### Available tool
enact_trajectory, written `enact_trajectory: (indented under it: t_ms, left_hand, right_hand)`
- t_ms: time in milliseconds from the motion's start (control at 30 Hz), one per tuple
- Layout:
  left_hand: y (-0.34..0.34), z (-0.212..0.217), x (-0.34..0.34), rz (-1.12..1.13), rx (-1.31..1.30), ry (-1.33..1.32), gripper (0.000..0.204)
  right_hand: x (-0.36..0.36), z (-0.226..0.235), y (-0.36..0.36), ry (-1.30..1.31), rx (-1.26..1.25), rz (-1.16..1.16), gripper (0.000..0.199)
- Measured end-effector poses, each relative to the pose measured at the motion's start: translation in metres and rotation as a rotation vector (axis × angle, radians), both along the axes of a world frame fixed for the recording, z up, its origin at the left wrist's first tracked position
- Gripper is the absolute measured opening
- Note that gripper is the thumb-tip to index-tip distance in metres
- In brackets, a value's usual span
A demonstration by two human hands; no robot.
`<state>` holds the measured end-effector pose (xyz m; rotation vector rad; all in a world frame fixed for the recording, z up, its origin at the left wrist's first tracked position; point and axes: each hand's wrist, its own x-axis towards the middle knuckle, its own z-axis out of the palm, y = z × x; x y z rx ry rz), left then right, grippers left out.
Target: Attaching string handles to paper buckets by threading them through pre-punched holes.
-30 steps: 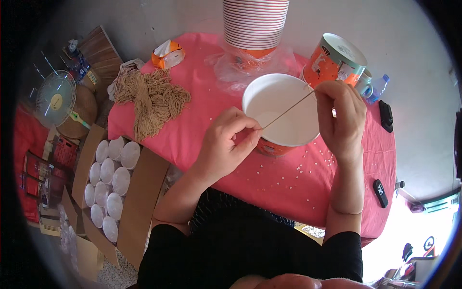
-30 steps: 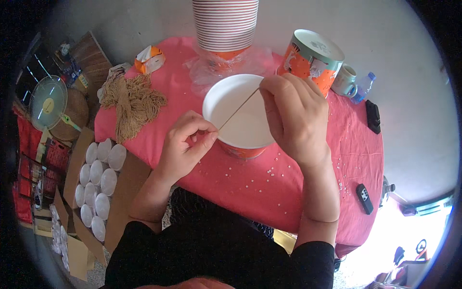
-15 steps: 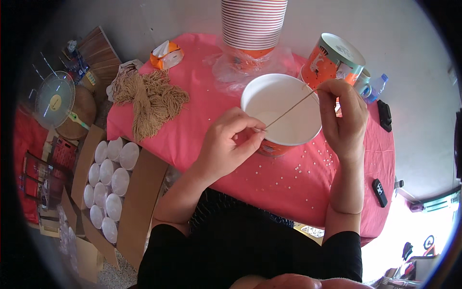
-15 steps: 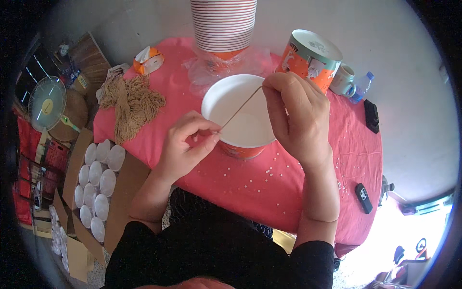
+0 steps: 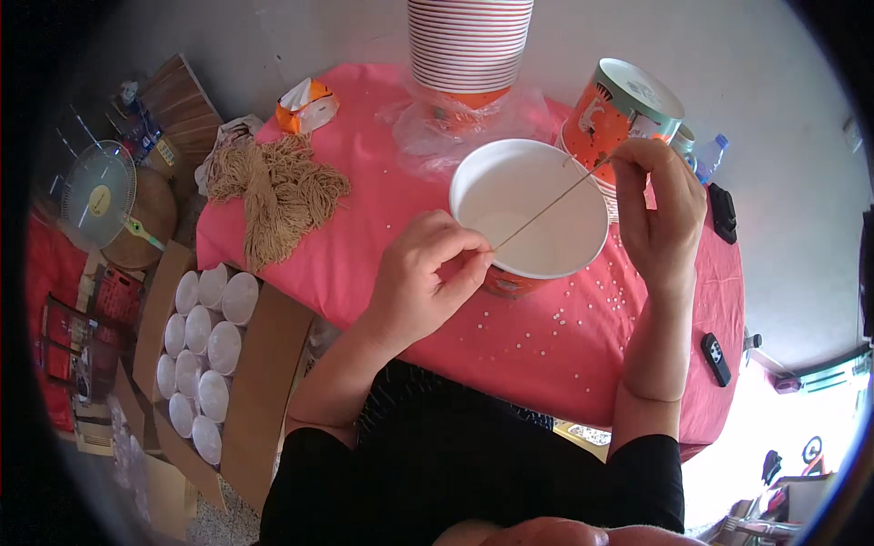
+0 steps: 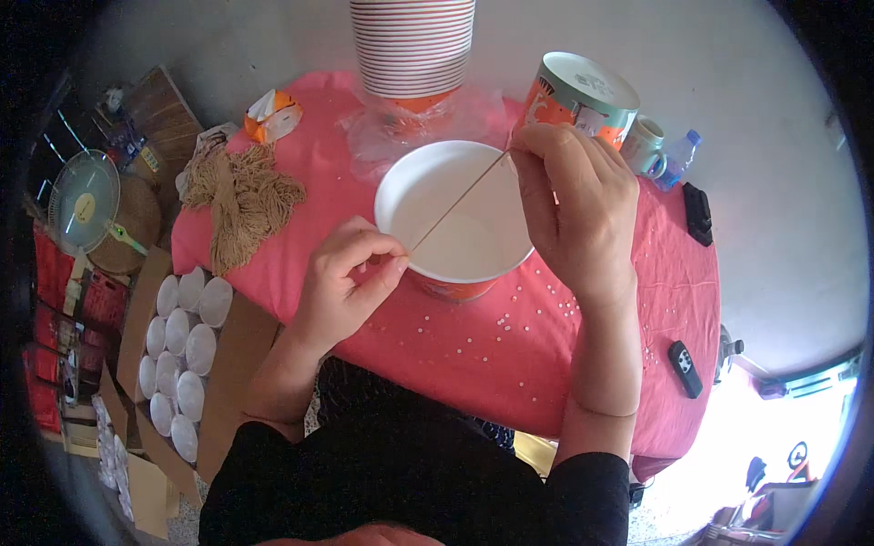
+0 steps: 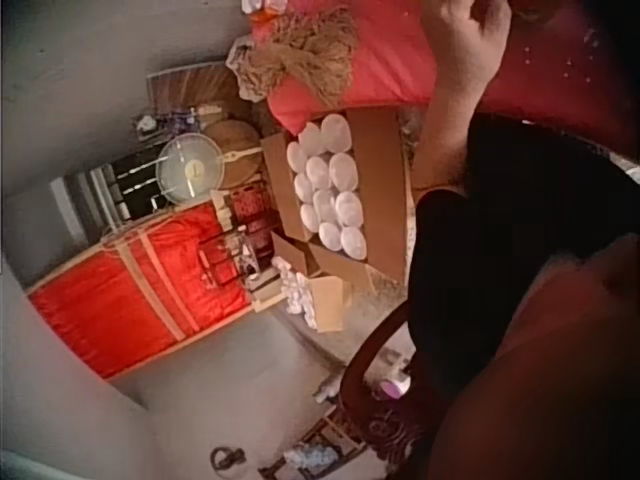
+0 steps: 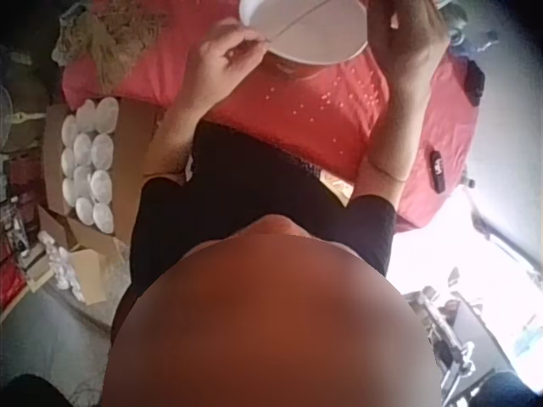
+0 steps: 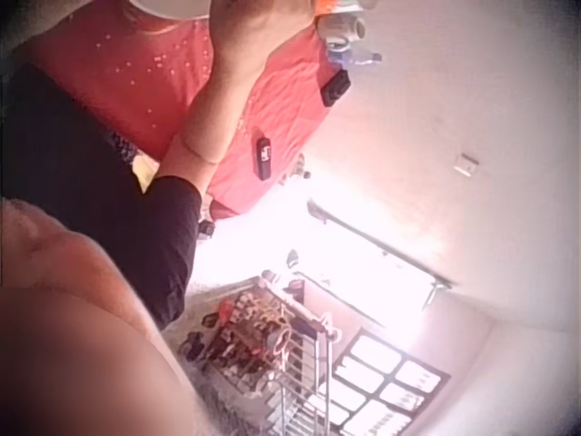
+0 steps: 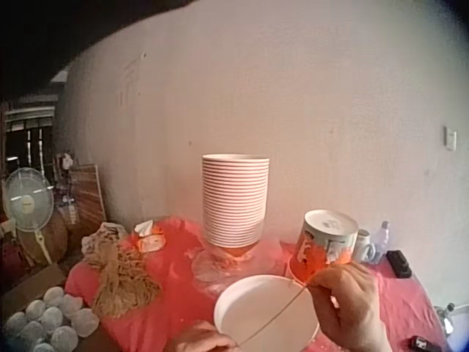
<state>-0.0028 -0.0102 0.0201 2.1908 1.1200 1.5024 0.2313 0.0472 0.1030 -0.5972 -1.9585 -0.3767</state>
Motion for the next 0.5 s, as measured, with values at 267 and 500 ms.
enact_trajectory:
  t_ms: [267, 500]
  left_hand:
    - [0.008, 0.000, -0.015, 0.003, 0.069, 0.112, 0.029]
    - [0.030, -0.014, -0.032, -0.155, -0.058, 0.074, 0.026]
  right_hand:
    - [0.006, 0.005, -0.010, -0.003, -0.211, 0.085, 0.014]
    - [0.018, 0.014, -0.016, -0.089, -0.372, 0.324, 0.012]
